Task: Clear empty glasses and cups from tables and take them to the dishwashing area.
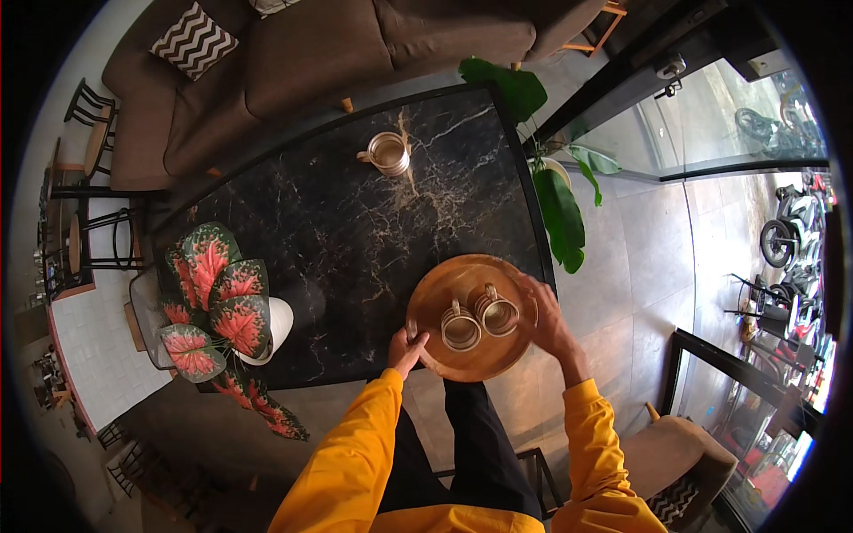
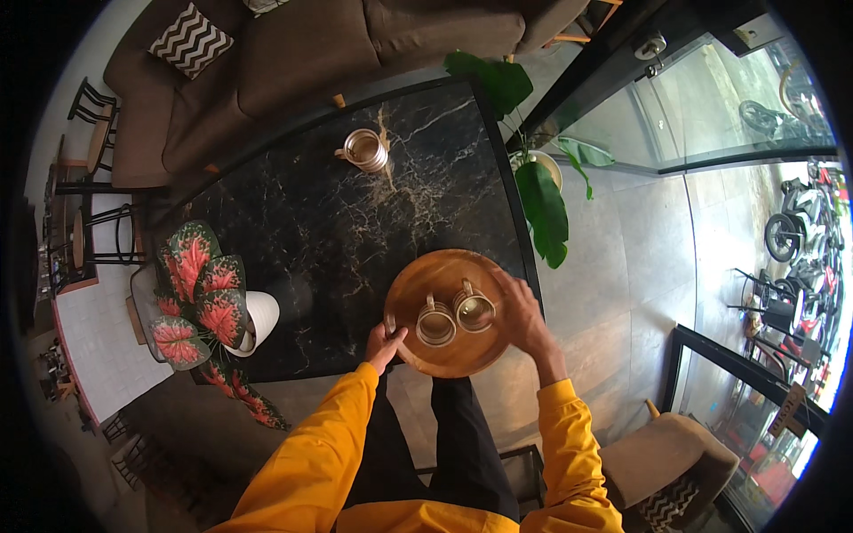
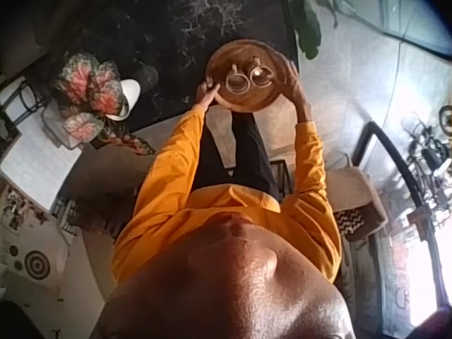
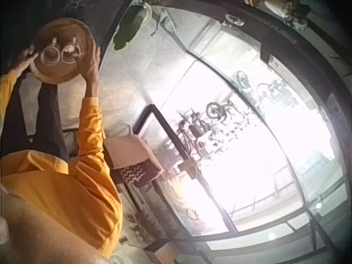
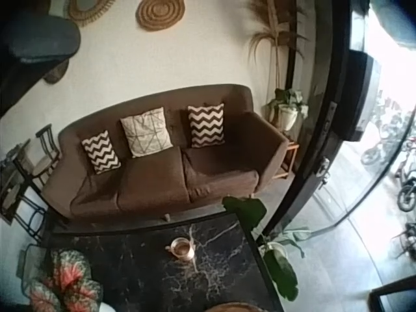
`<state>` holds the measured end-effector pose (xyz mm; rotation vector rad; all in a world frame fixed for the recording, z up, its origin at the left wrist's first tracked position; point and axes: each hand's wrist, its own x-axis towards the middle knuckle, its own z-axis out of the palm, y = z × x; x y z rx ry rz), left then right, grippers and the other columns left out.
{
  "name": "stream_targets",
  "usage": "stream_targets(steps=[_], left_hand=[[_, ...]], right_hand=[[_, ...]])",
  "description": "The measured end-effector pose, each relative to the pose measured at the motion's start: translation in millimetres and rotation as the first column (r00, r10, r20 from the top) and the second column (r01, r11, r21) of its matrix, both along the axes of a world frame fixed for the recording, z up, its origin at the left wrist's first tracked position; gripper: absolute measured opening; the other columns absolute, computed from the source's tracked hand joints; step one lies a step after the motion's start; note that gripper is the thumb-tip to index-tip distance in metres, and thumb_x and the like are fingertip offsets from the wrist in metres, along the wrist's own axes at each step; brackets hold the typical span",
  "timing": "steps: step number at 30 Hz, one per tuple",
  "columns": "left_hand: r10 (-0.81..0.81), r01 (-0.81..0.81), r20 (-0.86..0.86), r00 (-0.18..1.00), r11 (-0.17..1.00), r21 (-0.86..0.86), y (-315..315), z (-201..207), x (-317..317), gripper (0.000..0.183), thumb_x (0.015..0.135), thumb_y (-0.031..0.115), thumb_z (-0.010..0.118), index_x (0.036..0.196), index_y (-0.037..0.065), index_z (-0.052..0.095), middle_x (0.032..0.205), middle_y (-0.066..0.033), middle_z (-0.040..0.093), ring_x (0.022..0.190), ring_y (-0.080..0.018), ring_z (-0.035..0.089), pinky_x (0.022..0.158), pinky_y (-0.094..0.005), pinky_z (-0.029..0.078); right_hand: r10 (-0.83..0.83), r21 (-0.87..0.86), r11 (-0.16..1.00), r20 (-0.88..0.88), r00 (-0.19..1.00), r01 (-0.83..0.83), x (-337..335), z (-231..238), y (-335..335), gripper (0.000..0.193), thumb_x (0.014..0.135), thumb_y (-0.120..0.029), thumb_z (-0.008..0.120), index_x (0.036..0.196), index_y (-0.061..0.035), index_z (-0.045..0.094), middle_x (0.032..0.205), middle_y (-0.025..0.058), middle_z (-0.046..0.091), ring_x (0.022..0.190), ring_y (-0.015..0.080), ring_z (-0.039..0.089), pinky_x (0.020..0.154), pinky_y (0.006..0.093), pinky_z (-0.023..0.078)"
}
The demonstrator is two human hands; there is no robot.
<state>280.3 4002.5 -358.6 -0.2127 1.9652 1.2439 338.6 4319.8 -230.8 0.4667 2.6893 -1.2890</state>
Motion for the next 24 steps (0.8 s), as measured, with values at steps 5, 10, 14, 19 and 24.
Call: stream_targets(steps=[5, 10, 14, 19, 24], left_hand=[[0.025, -0.021, -0.043, 0.999, 0.995, 0.098, 18.7, 1.4, 8.1, 0.022, 0.084, 0.015, 0.07, 0.097, -0.002, 0.065, 0.085, -0.0062, 0.068, 0.077, -0.0134, 0.062, 0.072, -0.0304, 0.05], [0.081, -0.079, -0.024, 0.996, 0.995, 0.063, 5.6, 3.3, 7.8, 0.02, 0.084, 0.012, 0.07, 0.099, -0.001, 0.065, 0.088, -0.0055, 0.068, 0.08, -0.0136, 0.062, 0.074, -0.0299, 0.05], [0.05, -0.05, 0.047, 0.998, 0.999, -0.001, 11.2, 12.0, 3.5, 0.021, 0.086, 0.011, 0.069, 0.104, 0.0, 0.065, 0.095, -0.0054, 0.069, 0.085, -0.013, 0.063, 0.078, -0.0292, 0.05], [0.112, -0.119, 0.093, 0.989, 0.99, 0.077, 3.8, 39.0, -2.2, 0.026, 0.087, 0.012, 0.068, 0.11, 0.001, 0.063, 0.1, -0.0041, 0.068, 0.09, -0.0121, 0.062, 0.082, -0.0284, 0.049], [0.081, -0.086, 0.045, 0.996, 0.989, 0.121, 6.9, 126.5, -6.7, 0.029, 0.089, 0.013, 0.066, 0.115, 0.001, 0.061, 0.103, -0.003, 0.066, 0.092, -0.0112, 0.06, 0.083, -0.0287, 0.048]], right_hand=[[-0.254, 0.108, 0.96, -0.047, 0.966, 0.258, 44.7, -92.4, 46.6, 0.022, 0.092, -0.015, 0.055, 0.112, -0.0055, 0.058, 0.101, 0.0181, 0.063, 0.093, 0.0394, 0.062, 0.079, 0.0418, 0.051], [-0.31, 0.06, 0.95, 0.046, 0.949, 0.308, 38.8, -119.8, 15.3, 0.016, 0.089, -0.014, 0.059, 0.1, -0.0021, 0.058, 0.087, 0.0183, 0.065, 0.08, 0.0354, 0.064, 0.07, 0.0401, 0.051], [-0.356, 0.032, 0.934, 0.035, 0.934, 0.355, 44.7, -121.5, 14.7, 0.015, 0.088, -0.013, 0.062, 0.098, -0.0024, 0.058, 0.081, 0.0172, 0.064, 0.075, 0.03, 0.064, 0.067, 0.0371, 0.051], [-0.368, 0.02, 0.93, 0.083, 0.926, 0.367, 29.5, -86.8, 7.8, 0.014, 0.088, -0.011, 0.061, 0.098, -0.0026, 0.057, 0.082, 0.0174, 0.065, 0.076, 0.0335, 0.064, 0.068, 0.0392, 0.05], [-0.385, 0.023, 0.922, -0.034, 0.922, 0.385, 30.3, -15.7, 8.3, 0.014, 0.089, -0.013, 0.059, 0.1, -0.0034, 0.057, 0.084, 0.0185, 0.065, 0.08, 0.0368, 0.064, 0.069, 0.0405, 0.05]])
